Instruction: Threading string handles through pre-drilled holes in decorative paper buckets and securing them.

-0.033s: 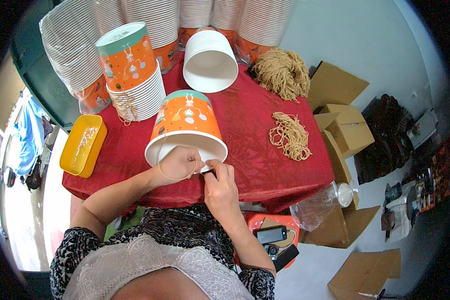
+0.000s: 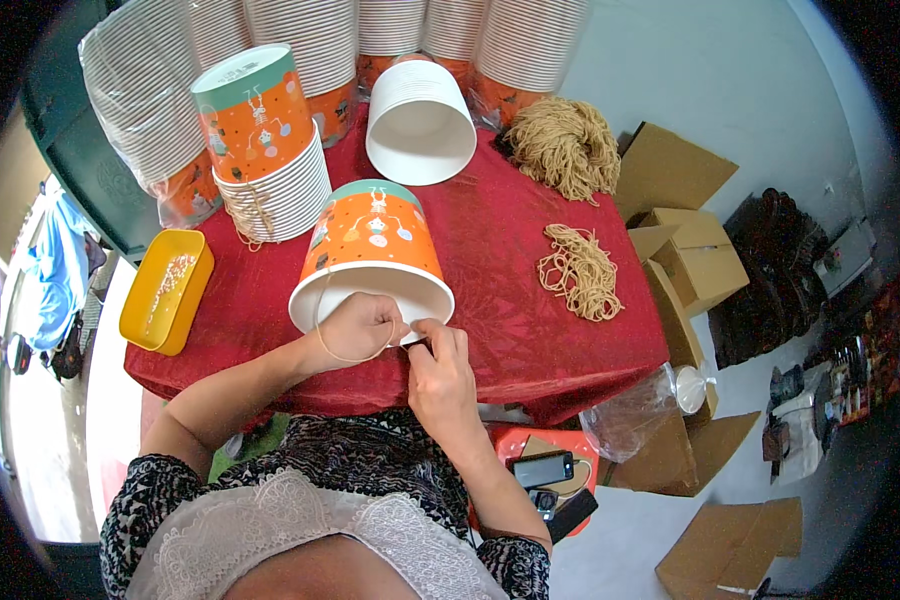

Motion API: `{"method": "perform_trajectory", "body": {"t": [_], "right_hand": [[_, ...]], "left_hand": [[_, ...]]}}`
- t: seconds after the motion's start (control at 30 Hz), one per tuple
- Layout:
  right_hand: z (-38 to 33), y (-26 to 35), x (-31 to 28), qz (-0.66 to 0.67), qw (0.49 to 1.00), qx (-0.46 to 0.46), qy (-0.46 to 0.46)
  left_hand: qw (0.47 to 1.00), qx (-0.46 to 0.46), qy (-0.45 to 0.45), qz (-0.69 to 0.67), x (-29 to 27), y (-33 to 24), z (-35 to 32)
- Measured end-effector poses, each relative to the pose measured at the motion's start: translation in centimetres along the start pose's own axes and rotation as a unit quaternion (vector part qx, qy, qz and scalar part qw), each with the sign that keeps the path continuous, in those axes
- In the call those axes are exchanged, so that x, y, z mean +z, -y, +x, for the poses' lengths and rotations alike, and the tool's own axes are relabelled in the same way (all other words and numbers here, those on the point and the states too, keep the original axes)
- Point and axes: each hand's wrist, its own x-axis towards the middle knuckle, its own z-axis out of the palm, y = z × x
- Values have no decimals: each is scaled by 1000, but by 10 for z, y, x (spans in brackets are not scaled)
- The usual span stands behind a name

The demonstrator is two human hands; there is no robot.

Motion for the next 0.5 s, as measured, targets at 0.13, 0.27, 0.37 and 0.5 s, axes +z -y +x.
{"method": "perform_trajectory", "body": {"t": [0.13,0.27,0.37,0.5], "right_hand": [[1,-2,0,14,1000,11,4],[2,-4,-1,50,998,27,-10],[3,-4,-1,54,998,31,-6],[3,-4,-1,57,998,33,-2]], "left_hand": [[994,61,-5,88,0,7,1],[991,77,3,111,1,5,-4],[984,71,-4,164,3,-8,-10],[974,73,-10,216,7,-11,-13]]}}
